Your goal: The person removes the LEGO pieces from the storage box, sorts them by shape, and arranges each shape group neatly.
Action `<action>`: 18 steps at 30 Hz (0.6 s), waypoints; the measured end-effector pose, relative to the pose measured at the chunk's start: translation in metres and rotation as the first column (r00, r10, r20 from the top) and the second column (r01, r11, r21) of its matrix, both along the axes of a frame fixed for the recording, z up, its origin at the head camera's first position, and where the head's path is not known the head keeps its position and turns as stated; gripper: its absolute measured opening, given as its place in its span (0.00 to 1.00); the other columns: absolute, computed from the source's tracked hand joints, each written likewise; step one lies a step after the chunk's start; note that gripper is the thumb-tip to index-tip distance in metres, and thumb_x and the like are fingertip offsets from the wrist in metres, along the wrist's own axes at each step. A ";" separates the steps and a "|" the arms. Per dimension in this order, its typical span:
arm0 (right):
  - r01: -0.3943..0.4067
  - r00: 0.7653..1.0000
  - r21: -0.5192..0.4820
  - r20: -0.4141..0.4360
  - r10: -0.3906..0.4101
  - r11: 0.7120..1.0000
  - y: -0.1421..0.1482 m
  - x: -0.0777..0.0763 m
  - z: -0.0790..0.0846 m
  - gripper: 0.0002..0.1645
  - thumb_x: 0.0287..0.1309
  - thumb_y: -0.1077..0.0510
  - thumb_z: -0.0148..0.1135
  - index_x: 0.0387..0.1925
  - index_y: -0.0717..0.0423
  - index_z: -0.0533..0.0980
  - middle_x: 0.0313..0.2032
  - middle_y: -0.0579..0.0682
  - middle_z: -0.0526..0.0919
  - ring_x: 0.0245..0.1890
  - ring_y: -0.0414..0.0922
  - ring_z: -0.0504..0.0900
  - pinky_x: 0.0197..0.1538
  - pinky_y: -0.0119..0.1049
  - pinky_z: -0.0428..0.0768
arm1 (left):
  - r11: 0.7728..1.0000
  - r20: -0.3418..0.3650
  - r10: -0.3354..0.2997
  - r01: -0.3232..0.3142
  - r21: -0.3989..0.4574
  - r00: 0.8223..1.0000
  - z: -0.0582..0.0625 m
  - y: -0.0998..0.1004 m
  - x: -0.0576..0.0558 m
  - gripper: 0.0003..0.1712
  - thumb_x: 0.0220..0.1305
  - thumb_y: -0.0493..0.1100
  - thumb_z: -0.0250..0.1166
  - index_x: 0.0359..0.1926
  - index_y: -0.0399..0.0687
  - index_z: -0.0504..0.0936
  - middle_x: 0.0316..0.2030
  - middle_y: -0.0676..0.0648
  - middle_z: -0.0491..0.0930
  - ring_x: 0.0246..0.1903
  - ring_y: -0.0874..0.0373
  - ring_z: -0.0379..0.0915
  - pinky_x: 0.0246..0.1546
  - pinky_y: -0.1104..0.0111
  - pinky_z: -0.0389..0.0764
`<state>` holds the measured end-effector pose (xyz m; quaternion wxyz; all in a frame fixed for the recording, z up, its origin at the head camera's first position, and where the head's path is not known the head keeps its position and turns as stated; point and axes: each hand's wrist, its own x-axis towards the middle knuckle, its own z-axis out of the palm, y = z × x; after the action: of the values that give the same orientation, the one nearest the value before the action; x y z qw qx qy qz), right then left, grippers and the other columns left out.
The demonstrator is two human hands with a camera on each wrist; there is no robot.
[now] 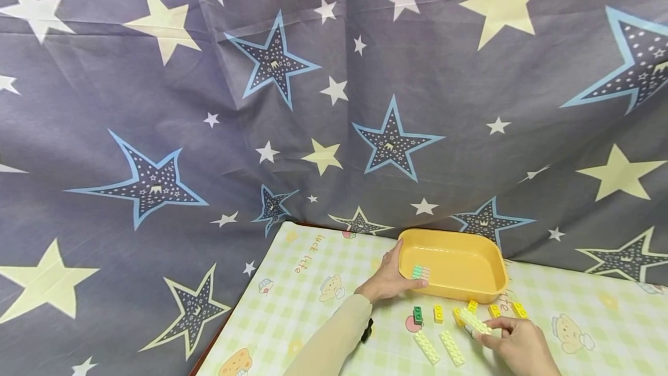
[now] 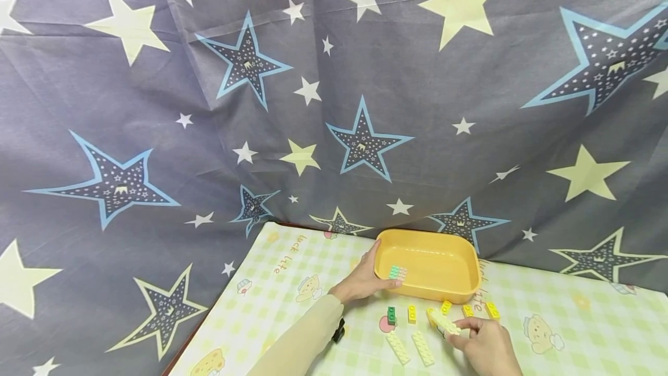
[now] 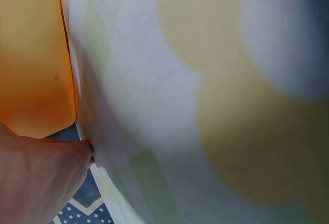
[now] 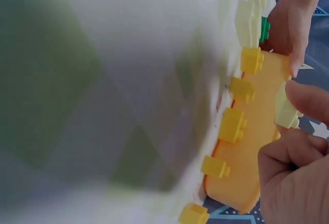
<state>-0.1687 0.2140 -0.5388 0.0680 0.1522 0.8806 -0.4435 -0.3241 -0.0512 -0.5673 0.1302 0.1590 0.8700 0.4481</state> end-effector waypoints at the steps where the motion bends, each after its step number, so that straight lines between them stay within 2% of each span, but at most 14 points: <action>1: 0.007 1.000 -0.003 0.002 -0.007 1.000 -0.001 0.001 -0.002 0.21 0.55 0.54 0.83 0.47 0.63 0.90 0.19 0.42 0.68 0.22 0.41 0.68 0.27 0.33 0.64 | 1.000 0.002 -0.001 0.001 0.003 1.000 0.000 0.000 0.000 0.73 0.61 0.64 0.81 0.90 0.66 0.38 0.90 0.43 0.45 0.89 0.41 0.41 0.85 0.39 0.59; 9: 0.058 0.997 -0.044 0.055 -0.056 0.997 -0.003 0.007 -0.015 0.18 0.53 0.57 0.83 0.43 0.63 0.90 0.19 0.42 0.70 0.23 0.42 0.70 0.28 0.32 0.64 | 1.000 -0.001 -0.007 0.007 0.008 1.000 0.001 0.000 0.000 0.73 0.61 0.64 0.81 0.90 0.65 0.38 0.90 0.42 0.44 0.89 0.40 0.40 0.85 0.39 0.59; 18: 0.069 0.996 0.065 0.057 -0.073 0.995 -0.005 0.017 -0.029 0.18 0.52 0.56 0.83 0.40 0.65 0.90 0.21 0.45 0.74 0.25 0.44 0.71 0.30 0.33 0.65 | 1.000 0.002 -0.009 0.009 0.009 1.000 0.000 0.000 -0.001 0.74 0.61 0.64 0.81 0.90 0.65 0.37 0.90 0.44 0.44 0.90 0.41 0.39 0.85 0.39 0.58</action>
<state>-0.1515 0.2088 -0.5676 0.0733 0.1984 0.8859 -0.4129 -0.3251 -0.0510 -0.5676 0.1326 0.1629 0.8672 0.4514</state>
